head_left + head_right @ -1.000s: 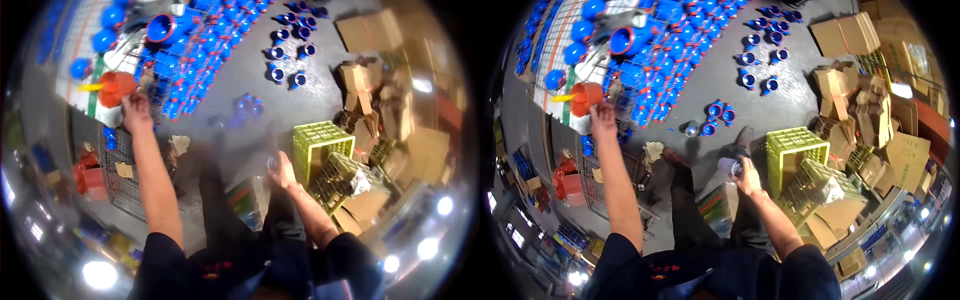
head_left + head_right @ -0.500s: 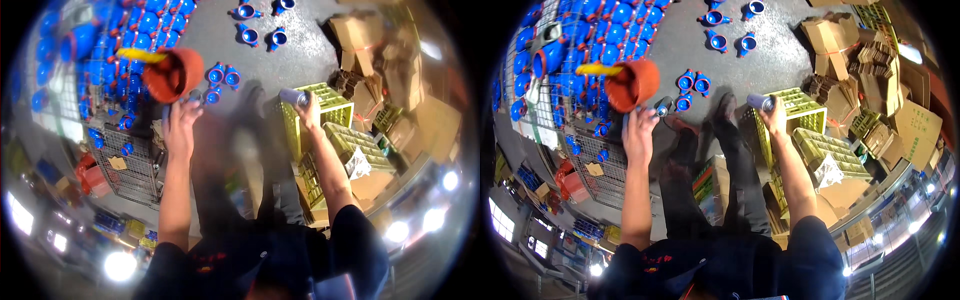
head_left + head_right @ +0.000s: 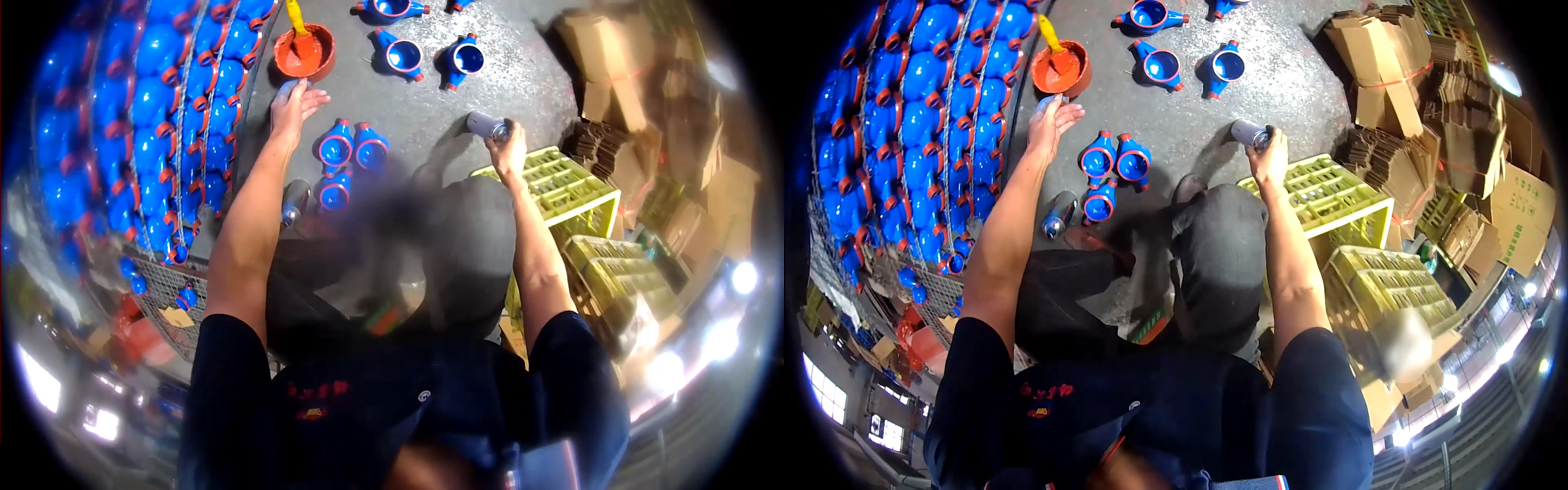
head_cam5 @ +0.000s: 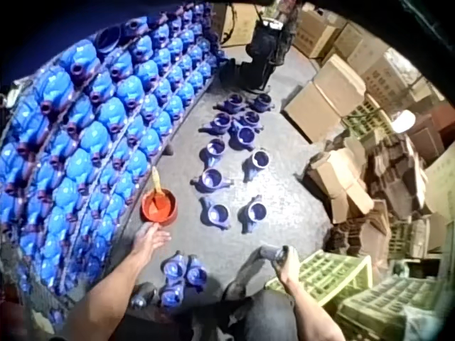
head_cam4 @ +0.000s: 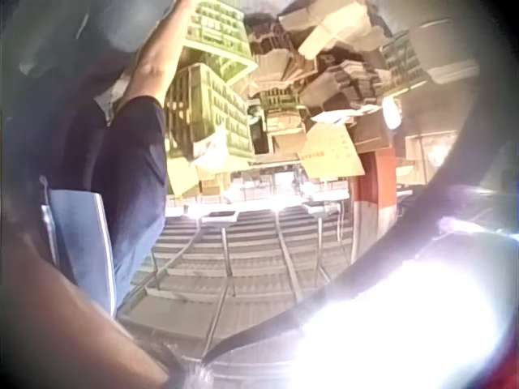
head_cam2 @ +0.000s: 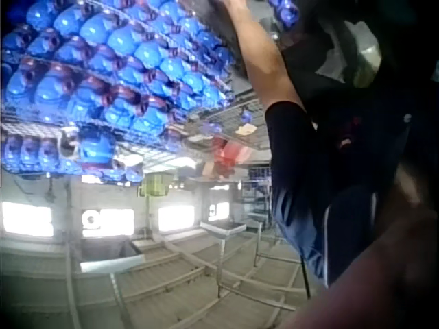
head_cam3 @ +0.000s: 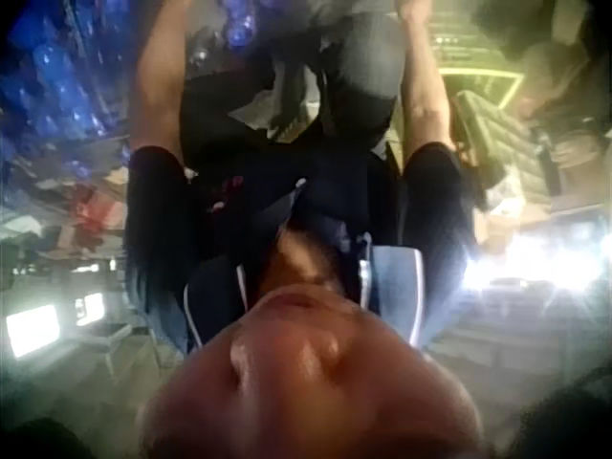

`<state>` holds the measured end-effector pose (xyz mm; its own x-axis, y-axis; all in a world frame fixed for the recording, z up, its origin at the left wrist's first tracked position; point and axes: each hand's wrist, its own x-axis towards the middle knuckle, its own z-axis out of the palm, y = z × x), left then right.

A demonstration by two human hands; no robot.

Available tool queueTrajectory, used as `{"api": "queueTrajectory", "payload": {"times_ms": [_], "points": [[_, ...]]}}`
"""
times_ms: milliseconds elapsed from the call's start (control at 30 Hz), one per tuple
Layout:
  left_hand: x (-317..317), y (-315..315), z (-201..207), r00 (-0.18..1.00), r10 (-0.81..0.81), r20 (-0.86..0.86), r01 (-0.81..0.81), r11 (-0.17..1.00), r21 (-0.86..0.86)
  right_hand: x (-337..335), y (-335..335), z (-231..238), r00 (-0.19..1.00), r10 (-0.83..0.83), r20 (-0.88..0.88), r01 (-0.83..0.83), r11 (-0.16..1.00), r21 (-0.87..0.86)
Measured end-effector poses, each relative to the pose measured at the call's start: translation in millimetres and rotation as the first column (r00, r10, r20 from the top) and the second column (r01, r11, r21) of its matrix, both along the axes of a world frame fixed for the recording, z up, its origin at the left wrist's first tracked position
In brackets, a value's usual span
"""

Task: The person paints blue plastic parts by dipping a brush into a red container and applying the paint to the interior of the objects, then sprays them with a canister while holding them by hand.

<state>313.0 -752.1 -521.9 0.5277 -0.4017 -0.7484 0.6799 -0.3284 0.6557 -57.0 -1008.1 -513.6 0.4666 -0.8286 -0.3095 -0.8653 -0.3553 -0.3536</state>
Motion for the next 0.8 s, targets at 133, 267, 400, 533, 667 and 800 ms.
{"api": "queueTrajectory", "payload": {"times_ms": [133, 267, 400, 533, 667, 800], "points": [[15, 3, -45, 0.996, -0.091, 0.022, 0.091, 0.996, -0.003, 14, 0, -13, 0.995, 0.025, 0.096, -0.014, 0.994, -0.112], [28, 26, -84, 0.979, -0.203, 0.013, 0.202, 0.979, 0.023, 24, 9, 1, 0.978, 0.114, -0.176, -0.162, 0.944, -0.289], [33, 36, -95, 0.955, -0.295, 0.041, 0.294, 0.956, 0.021, 62, 27, 38, 0.908, 0.166, 0.384, -0.075, 0.968, -0.241], [35, 74, -86, 0.945, -0.31, 0.101, 0.3, 0.949, 0.101, 112, 59, 2, 0.942, 0.049, 0.331, -0.24, 0.786, 0.57], [25, 117, -83, 0.786, -0.575, 0.23, 0.502, 0.809, 0.305, 130, 105, -46, 0.87, 0.452, 0.197, -0.473, 0.651, 0.594], [-27, 118, -79, 0.585, -0.754, 0.297, 0.68, 0.656, 0.327, 122, 128, -90, 0.866, 0.444, 0.232, -0.494, 0.681, 0.541]]}}
